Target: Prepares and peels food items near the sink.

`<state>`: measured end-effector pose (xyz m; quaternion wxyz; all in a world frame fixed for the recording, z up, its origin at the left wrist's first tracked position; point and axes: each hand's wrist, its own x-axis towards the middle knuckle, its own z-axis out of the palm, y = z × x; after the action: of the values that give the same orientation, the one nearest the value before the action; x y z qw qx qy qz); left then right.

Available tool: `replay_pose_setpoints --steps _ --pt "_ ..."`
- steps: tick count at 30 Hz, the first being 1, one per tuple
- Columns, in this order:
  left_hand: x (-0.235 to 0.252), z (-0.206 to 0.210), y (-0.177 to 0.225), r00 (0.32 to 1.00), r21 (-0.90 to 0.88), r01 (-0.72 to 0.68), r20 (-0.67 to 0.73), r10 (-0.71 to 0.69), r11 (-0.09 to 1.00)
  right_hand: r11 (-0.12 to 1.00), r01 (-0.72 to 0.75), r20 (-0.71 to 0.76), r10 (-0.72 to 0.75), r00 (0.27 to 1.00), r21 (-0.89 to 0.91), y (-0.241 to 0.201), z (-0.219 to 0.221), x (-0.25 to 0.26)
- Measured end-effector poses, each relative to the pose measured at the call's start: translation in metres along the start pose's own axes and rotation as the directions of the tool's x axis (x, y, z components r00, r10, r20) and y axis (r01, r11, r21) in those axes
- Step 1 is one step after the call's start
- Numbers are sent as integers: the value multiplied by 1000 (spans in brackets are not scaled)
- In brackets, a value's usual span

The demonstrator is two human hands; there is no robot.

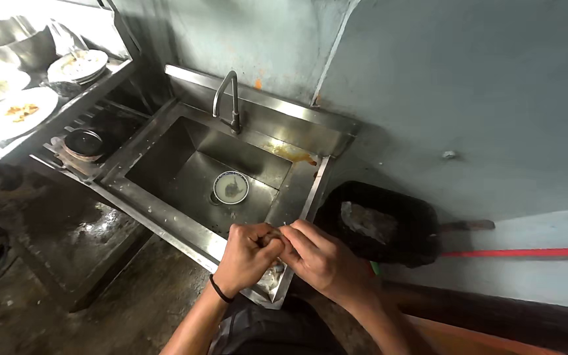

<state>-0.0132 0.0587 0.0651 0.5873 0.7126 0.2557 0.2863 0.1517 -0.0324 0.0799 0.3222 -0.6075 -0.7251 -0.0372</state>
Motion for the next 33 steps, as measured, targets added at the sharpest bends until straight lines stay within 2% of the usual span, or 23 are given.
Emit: replay_pose_setpoints --steps 2,5,9,13,18,21,23,26,28,30,33 --pt "2 -3 0 999 17 -22 48 21 1000 1000 -17 -5 17 1000 25 2 -1 0" --pt "4 -4 1 996 6 -32 79 32 999 983 -114 -40 121 992 145 7 1 -1" --pt "3 0 7 999 -71 4 -32 -6 997 972 -174 -76 187 979 155 10 0 -2" --pt "2 5 11 992 -36 -57 -116 52 998 989 -142 -93 146 985 53 4 1 -4" --pt "3 3 12 990 28 -106 -92 108 994 999 -52 -88 51 995 -12 2 -1 -3" --pt "2 3 11 987 56 -136 -75 140 989 997 -49 -60 52 997 53 4 -3 -1" --pt "1 3 9 985 43 -157 -70 160 987 982 -78 -46 87 995 171 6 -4 -1" --pt "1 0 9 989 -41 -138 -56 136 990 898 -175 7 188 982 404 9 -6 0" --pt "0 -1 12 995 -104 -99 -44 94 990 838 -234 43 244 969 493 9 -7 0" --pt "0 -3 12 996 -131 -84 -37 79 988 845 -227 44 236 971 483 8 -10 0" --pt "-2 -3 13 994 -82 -101 -38 98 991 908 -153 15 159 987 390 5 -13 0"
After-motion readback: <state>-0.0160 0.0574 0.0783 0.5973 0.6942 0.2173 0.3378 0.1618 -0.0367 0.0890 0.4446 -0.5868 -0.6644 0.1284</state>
